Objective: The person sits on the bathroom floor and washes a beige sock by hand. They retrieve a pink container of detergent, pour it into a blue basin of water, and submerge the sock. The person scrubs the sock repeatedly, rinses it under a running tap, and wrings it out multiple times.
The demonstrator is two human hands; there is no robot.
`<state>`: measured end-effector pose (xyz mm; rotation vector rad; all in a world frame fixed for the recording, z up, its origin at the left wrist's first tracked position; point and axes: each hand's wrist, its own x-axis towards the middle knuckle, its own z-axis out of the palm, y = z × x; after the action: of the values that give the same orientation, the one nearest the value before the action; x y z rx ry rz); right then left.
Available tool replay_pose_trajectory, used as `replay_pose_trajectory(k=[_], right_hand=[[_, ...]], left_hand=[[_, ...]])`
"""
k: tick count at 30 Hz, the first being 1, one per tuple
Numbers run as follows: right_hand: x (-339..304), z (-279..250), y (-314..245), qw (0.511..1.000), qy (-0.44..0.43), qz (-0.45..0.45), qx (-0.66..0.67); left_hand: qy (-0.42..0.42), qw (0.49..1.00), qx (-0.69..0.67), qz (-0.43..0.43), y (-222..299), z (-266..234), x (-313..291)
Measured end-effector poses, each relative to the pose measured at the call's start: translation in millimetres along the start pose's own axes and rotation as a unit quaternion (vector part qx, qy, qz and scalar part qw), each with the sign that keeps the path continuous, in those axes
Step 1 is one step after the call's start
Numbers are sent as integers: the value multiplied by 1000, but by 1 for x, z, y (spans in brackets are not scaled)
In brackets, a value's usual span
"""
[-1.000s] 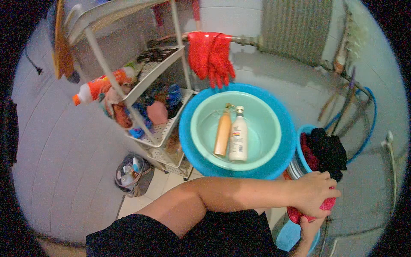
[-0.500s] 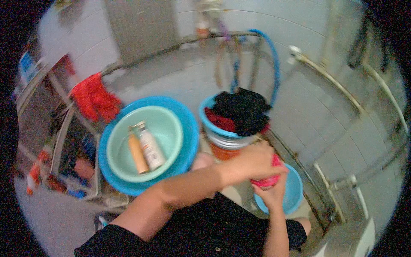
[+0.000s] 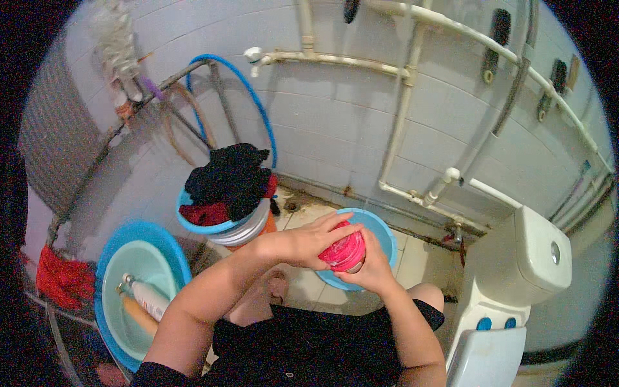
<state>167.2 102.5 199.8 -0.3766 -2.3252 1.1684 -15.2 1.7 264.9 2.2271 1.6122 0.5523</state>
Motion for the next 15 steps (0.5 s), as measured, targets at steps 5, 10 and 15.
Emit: replay_pose_trajectory(k=[5, 10, 15], right_hand=[[-15, -2, 8, 998, 35, 55, 4], [-36, -8, 18, 988, 88, 114, -47], [-53, -24, 13, 984, 72, 147, -69]], left_hand=[[-97, 981, 70, -155, 21, -18, 34], [-141, 951, 96, -257, 14, -13, 76], [-120, 993, 8, -16, 14, -8, 80]])
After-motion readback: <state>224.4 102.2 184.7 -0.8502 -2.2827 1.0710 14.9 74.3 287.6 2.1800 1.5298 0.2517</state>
